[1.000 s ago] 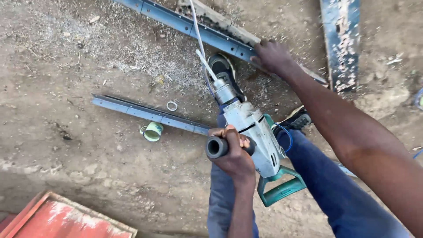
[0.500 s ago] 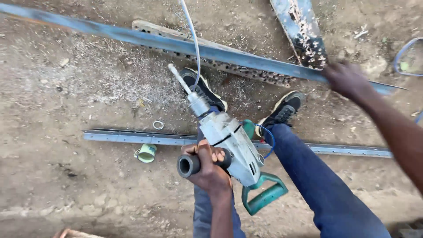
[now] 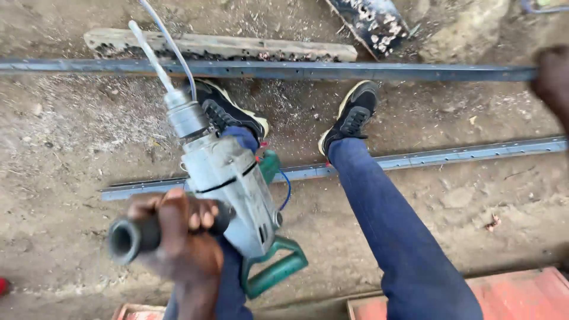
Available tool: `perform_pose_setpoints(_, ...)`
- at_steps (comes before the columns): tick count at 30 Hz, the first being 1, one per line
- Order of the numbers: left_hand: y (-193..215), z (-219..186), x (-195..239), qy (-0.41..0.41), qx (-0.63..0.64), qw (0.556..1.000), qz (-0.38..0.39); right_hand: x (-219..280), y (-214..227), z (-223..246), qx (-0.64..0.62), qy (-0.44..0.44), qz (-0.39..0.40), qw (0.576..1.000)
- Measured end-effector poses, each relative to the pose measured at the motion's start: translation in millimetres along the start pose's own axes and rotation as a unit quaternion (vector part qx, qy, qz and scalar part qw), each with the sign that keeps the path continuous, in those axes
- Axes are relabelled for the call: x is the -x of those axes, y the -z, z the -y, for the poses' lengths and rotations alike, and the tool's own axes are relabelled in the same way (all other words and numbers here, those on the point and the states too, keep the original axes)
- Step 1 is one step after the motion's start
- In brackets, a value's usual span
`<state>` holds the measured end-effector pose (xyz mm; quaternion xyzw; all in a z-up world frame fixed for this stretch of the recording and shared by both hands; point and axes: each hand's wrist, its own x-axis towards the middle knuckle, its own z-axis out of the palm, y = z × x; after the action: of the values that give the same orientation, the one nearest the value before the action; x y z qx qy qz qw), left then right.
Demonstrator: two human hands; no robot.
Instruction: Drilling holes into a metal L-beam using a large electric rotary hammer drill.
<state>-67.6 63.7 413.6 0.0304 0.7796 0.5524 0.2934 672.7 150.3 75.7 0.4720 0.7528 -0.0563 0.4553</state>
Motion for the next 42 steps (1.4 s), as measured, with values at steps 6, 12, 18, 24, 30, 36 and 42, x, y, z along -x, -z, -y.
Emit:
perform_pose_setpoints(6, 1.8, 14.4, -20.2, -0.003, 0.021, 1.0, 0.01, -10.7, 340.6, 237.1, -0.385, 0.047, -0.042, 0.921)
perform_pose_setpoints(12, 6.0, 30.0, -22.1, 0.04, 0.056, 0.996, -0.059, -82.2, 382.9, 404.9, -0.282, 0.248, -0.207, 0.903)
perform_pose_setpoints(18, 20.3, 40.3, -16.6, 0.077, 0.02, 0.992, -0.102, -115.4, 398.1, 490.7, -0.135, 0.296, -0.255, 0.911)
perform_pose_setpoints(24, 25.5, 33.7, -14.6, 0.101, 0.018, 0.991, -0.08, -130.2, 394.1, 471.5, -0.033, 0.35, -0.224, 0.909)
perform_pose_setpoints(30, 23.5, 40.4, -15.7, 0.105, 0.01, 0.988, -0.112, -118.4, 472.6, 366.8, -0.054, 0.241, -0.041, 0.968)
perform_pose_setpoints(36, 17.8, 34.4, -22.7, 0.117, -0.016, 0.989, -0.092, -111.9, 416.8, 301.1, 0.167, 0.273, -0.097, 0.942)
perform_pose_setpoints(42, 15.5, 20.6, -32.3, 0.075, -0.036, 0.996, -0.022, -98.7, 338.4, 324.8, 0.099, 0.272, 0.004, 0.957)
